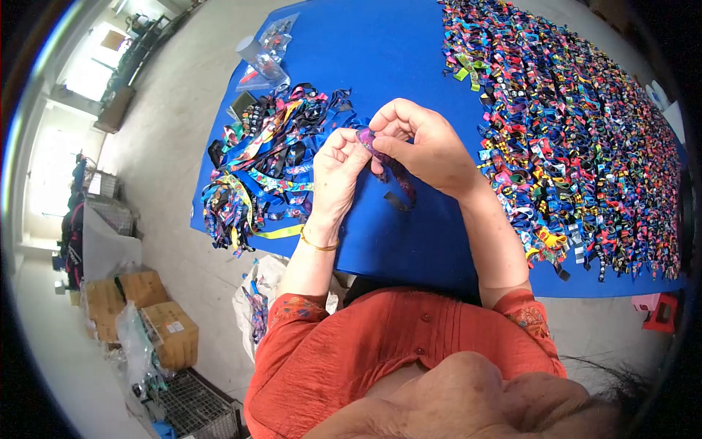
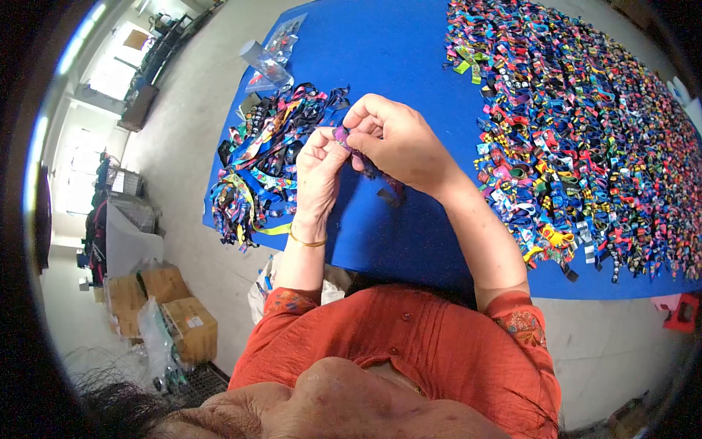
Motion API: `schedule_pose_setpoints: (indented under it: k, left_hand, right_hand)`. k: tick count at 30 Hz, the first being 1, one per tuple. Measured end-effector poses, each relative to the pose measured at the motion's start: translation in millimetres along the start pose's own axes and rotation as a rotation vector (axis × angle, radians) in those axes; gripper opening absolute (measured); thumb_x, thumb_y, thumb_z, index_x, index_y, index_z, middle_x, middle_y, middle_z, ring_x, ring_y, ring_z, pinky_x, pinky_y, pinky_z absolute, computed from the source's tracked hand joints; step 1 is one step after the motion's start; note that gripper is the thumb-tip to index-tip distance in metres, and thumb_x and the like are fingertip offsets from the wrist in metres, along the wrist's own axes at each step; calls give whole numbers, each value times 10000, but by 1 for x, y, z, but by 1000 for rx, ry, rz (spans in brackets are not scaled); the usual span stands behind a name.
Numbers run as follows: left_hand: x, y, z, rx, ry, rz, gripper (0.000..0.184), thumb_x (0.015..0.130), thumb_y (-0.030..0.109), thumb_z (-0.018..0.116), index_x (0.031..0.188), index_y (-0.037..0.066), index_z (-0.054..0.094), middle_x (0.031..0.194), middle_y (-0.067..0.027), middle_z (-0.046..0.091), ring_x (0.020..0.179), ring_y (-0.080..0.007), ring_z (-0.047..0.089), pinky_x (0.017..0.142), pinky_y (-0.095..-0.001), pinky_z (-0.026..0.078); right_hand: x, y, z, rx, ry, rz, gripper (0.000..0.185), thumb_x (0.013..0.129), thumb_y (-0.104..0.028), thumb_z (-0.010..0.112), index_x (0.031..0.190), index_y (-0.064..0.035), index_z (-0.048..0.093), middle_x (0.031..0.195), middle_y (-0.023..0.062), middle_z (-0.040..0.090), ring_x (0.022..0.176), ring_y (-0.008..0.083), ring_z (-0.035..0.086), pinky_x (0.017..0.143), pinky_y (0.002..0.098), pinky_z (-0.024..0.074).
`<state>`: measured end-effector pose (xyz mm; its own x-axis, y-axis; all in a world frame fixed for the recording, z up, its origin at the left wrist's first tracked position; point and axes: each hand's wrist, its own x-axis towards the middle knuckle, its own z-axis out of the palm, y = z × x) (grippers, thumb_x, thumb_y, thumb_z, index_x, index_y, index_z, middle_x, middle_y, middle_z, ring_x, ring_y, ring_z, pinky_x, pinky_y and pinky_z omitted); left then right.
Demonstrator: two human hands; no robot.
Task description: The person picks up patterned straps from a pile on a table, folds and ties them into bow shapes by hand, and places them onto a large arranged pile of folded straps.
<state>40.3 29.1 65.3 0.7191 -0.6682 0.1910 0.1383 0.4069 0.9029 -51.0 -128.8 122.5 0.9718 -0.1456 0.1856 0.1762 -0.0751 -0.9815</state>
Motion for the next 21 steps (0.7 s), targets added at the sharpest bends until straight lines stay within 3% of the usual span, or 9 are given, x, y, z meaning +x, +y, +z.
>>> schedule_pose_setpoints:
  k: [7, 14, 21]
  left_hand:
    - [4, -24, -2, 239, 75, -124, 47, 985, 46, 627, 1022, 17, 627, 829, -53, 698, 682, -84, 608, 626, -211, 477]
    - [2, -46, -4, 310, -19, -285, 88, 969, 77, 656, 1028, 13, 664, 804, -7, 679, 675, -44, 584, 586, -194, 448]
    - [-2, -58, -9, 257, -113, -326, 114, 961, 121, 668, 1014, 20, 670, 774, 5, 646, 658, -49, 560, 578, -199, 430]
  right_hand:
    - [5, 36, 3, -339, 300, -44, 136, 865, -69, 710, 970, 0, 655, 875, 129, 738, 782, 169, 720, 687, 322, 562]
    - [-17, 66, 4, -253, 422, 122, 125, 878, -68, 747, 950, -17, 660, 793, 30, 685, 716, 65, 623, 641, 262, 526]
    - [-28, 81, 12, -200, 509, 93, 103, 880, -35, 747, 949, -30, 671, 789, -26, 660, 691, 28, 566, 612, 222, 491]
